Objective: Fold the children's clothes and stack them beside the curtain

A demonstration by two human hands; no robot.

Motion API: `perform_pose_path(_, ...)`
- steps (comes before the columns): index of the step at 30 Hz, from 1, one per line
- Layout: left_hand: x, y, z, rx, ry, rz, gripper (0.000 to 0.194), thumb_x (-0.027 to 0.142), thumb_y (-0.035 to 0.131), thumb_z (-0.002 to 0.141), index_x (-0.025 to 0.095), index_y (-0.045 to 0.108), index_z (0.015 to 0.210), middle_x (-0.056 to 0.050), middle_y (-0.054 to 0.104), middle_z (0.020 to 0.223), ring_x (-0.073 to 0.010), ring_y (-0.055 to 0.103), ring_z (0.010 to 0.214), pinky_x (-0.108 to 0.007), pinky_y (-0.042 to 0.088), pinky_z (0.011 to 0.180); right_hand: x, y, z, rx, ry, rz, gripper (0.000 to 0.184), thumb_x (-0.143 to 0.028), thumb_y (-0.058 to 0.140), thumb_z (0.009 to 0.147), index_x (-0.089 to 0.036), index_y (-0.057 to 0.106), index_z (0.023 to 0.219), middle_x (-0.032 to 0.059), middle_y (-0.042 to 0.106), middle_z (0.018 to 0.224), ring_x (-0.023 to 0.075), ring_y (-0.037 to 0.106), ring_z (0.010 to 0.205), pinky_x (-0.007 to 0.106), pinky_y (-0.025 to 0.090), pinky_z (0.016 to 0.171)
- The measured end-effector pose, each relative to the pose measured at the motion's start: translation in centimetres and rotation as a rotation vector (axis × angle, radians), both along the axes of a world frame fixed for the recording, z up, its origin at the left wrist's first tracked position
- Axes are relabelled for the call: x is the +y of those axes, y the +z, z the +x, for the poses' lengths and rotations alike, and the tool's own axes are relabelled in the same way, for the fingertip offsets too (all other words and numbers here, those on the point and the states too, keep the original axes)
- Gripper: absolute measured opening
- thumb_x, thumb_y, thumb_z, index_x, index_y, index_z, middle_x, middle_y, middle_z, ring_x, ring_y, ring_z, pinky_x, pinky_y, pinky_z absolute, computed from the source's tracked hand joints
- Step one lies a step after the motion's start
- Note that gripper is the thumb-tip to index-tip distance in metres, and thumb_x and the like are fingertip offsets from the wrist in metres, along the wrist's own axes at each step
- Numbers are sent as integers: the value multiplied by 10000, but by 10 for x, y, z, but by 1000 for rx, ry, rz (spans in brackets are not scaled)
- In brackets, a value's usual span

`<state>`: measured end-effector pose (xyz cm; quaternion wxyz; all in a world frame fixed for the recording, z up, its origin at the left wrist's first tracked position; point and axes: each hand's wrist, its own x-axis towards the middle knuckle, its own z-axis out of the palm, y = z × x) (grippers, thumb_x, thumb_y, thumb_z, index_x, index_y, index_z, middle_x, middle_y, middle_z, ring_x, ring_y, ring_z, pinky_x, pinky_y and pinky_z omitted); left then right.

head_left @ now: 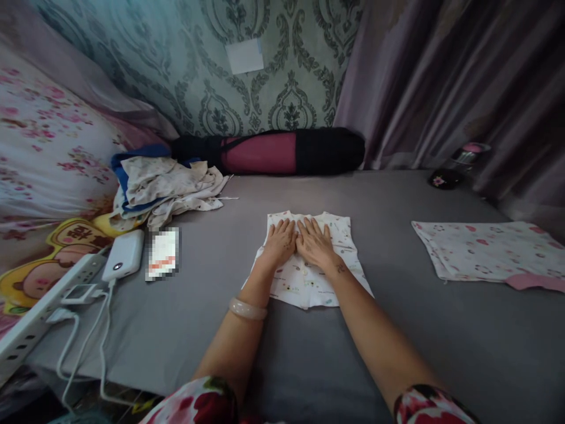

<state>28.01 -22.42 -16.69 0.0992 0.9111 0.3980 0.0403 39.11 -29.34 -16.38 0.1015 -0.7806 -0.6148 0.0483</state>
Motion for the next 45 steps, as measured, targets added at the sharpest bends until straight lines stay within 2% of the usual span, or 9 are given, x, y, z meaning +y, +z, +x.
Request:
perform_pose_path(5,-1,1,0,-34,-1,27,530,340,183,998,123,352,1451,-105,351,1523,-239,272,1425,-459,195,1173,0,4,2,36,-23,-12,556,-312,216,960,-165,322,1486,83,253,1564,258,176,1442,542,121,1145)
perform_pose_path(10,-1,4,3,-120,45,128,536,356,156,1002,139,337,1457,-88,327,1537,-201,233,1440,-424,165,1186,-3,9,7,-15,-171,72,550,-340,211,976,-158,332,1481,126,253,1560,293,149,1444,556,89,1137)
perform_pose_path(13,-1,3,3,-69,47,114,559,399,166,998,144,320,1471,-95,296,1549,-241,207,1448,-466,149,1183,-4,7,10,-11,-233,37,554,-361,209,979,-173,314,1489,127,228,1567,309,145,1441,577,107,1123)
perform_pose_path(17,-1,1,1,16,20,38,592,451,159,991,152,321,1476,-117,290,1549,-284,224,1439,-504,160,1169,-2,2,12,11,-245,-35,555,-369,191,980,-185,314,1489,122,226,1568,313,166,1433,601,116,1110)
perform_pose_path(25,1,-1,-1,15,20,44,597,467,138,988,165,325,1467,-114,293,1549,-265,224,1441,-489,171,1167,-1,4,13,22,-246,-68,556,-360,183,978,-188,295,1495,116,211,1574,303,156,1437,604,106,1113)
perform_pose_path(31,3,1,-1,-55,67,100,592,444,161,986,131,342,1454,-142,326,1530,-262,235,1438,-487,174,1171,-1,6,17,63,-289,10,566,-354,188,975,-138,319,1482,161,226,1561,308,171,1436,591,122,1118)
perform_pose_path(37,5,0,-5,-76,157,121,593,452,164,981,144,334,1457,-147,325,1529,-273,232,1438,-489,189,1163,-1,-2,28,19,-437,63,606,-399,193,980,-70,320,1472,212,256,1536,334,180,1427,575,125,1119)
perform_pose_path(45,6,-5,-7,10,133,101,616,452,185,977,85,351,1444,-181,293,1535,-300,213,1440,-507,208,1145,-1,-12,28,-6,-454,65,621,-412,213,972,-41,359,1449,215,289,1522,335,187,1422,565,143,1116)
